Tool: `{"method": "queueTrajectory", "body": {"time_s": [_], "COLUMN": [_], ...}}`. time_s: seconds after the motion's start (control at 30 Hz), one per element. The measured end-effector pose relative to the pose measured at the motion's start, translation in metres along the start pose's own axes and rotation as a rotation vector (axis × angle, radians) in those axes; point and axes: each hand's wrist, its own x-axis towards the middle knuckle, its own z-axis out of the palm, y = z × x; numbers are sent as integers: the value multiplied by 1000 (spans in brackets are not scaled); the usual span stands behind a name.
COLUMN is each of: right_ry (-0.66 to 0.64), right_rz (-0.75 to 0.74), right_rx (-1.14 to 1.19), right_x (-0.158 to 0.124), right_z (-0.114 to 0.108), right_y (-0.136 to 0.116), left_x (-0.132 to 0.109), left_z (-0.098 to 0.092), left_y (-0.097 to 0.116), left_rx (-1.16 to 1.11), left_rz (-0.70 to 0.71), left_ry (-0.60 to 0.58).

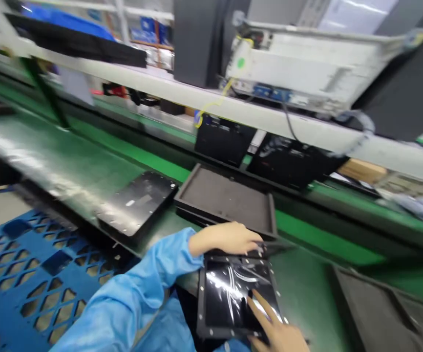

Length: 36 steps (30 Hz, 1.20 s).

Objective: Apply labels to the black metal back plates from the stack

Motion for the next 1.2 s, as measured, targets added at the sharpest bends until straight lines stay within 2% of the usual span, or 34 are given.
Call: {"method": "queueTrajectory", "body": {"time_s": [0.07, 0.13, 0.23, 0.33, 0.5, 0.67, 0.77, 0.83, 1.03, 1.13, 1.2], "right_ry": [-140, -240, -292, -270, -192, -74, 50, 116, 207, 215, 218], "right_rz": [34, 29, -29, -119, -437, -638, -692, -675, -654, -655, -594], "right_rx": [-97, -176, -232, -288, -394, -437, -424, -427, -467, -392, -291], "right_x": [-11, -6, 7, 13, 18, 22, 26, 33, 62, 62, 56], "right_z": [-4, -9, -12, -12, -9, -17, -33, -46, -88, -120, -148], "right_y": [-4, -5, -5, -3, 10, 12, 10, 10, 10, 4, -2], "left_x": [2, 6, 8, 9, 10, 10, 10, 10, 11, 12, 12], "left_z": [6, 10, 12, 13, 14, 14, 14, 13, 11, 10, 9], "left_y": [-2, -1, 0, 0, -3, -3, -3, -3, -3, -2, -1], "left_rx": [-2, 3, -1, -25, -33, -19, -26, -34, -31, -9, -4], "left_rz": [2, -6, -2, 8, 8, 13, 17, 6, -2, 1, 1], "left_ry": [17, 18, 27, 30, 25, 38, 33, 21, 18, 26, 17]}}
